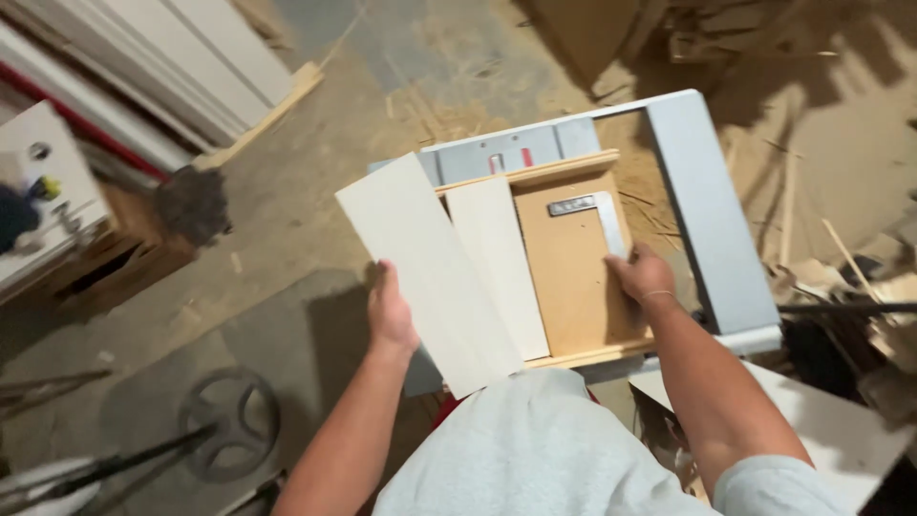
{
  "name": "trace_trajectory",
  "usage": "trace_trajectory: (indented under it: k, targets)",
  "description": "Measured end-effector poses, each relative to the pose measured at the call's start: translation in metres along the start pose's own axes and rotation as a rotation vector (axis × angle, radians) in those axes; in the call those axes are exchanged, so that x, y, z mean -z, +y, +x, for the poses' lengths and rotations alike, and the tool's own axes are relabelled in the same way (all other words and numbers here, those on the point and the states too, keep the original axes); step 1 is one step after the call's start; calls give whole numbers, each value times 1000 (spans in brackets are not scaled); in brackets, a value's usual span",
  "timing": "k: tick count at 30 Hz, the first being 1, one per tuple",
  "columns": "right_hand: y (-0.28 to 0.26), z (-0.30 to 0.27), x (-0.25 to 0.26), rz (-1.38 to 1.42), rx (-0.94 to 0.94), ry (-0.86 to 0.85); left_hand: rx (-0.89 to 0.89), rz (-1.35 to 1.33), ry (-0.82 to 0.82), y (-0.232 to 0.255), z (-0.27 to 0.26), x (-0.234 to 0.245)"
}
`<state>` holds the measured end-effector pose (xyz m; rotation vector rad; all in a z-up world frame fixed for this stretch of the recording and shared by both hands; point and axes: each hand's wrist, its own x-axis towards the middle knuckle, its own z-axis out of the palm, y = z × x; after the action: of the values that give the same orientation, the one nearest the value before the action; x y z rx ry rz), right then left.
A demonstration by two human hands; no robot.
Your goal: Measuring and aligning wooden boards on a table saw jig using a square
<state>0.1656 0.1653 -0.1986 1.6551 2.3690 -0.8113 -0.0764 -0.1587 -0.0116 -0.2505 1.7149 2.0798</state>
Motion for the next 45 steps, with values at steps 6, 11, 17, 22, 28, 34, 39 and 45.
trace_trajectory:
  k: [6, 11, 17, 22, 28, 34, 39, 45]
  targets:
    - [30, 39, 0, 65, -87, 101, 54, 10, 24, -56, 42, 27]
    - [51, 40, 19, 200, -48, 181, -8, 75, -66, -33, 18, 8]
    - [-42, -60, 65, 976, 176, 173, -85, 86, -212, -97, 54, 27]
    - [-129, -128, 90, 1300, 312, 6, -157, 132, -348, -144, 64, 30]
    - [-147, -125, 50, 1291, 368, 28, -177, 171, -481, -94, 24, -2]
    - [-153, -135, 49, 1353, 462, -23, -195, 134, -504, -109, 33, 2]
    - [-155, -136, 54, 1283, 569, -11, -213, 144, -514, -108, 32, 0]
    - [-158, -137, 60, 1286, 640, -54, -234, 140, -508, -100, 30, 1]
